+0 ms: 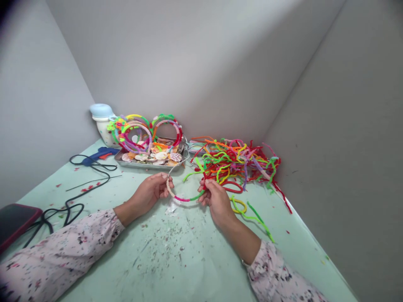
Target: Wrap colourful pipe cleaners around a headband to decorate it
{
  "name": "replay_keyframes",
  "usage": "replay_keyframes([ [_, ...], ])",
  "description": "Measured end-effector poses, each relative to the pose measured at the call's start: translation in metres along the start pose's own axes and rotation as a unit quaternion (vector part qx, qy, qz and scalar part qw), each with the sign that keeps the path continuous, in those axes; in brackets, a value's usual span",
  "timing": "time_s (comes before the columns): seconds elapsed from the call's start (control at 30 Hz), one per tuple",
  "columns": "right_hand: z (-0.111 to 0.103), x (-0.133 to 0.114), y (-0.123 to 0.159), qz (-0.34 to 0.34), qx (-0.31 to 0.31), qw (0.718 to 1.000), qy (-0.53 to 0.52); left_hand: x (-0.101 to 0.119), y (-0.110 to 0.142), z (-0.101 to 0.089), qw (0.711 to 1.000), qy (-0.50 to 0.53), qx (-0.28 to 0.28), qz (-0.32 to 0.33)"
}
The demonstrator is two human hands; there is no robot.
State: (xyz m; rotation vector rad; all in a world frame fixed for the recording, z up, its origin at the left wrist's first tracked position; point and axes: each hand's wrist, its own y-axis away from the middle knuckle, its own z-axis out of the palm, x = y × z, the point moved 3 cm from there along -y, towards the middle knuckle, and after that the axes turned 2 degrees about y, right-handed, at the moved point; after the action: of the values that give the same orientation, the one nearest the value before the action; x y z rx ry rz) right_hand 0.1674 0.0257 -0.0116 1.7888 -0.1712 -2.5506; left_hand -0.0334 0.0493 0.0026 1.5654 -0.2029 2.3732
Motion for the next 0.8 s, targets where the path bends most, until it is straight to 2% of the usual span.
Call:
replay_keyframes([
  [0.37, 0.0005, -0.0013, 0.0019, -0.001, -0.007, 0.999, 0.040, -0.0003, 0.0013, -0.0005, 0.999, -0.028, -0.027, -0.010],
  [0.63, 0.0009, -0.0025, 0.0021, 0.000, -0.002, 0.999, 0.042, 0.0048, 0.0035, 0.0013, 0.999, -0.046, 0.020, 0.015],
  [0.8, -0.0009, -0.0005, 0.0015, 0.006, 0.003, 1.000, 0.026, 0.0058, 0.0049, 0.0020, 0.998, -0.046, 0.023, 0.018],
])
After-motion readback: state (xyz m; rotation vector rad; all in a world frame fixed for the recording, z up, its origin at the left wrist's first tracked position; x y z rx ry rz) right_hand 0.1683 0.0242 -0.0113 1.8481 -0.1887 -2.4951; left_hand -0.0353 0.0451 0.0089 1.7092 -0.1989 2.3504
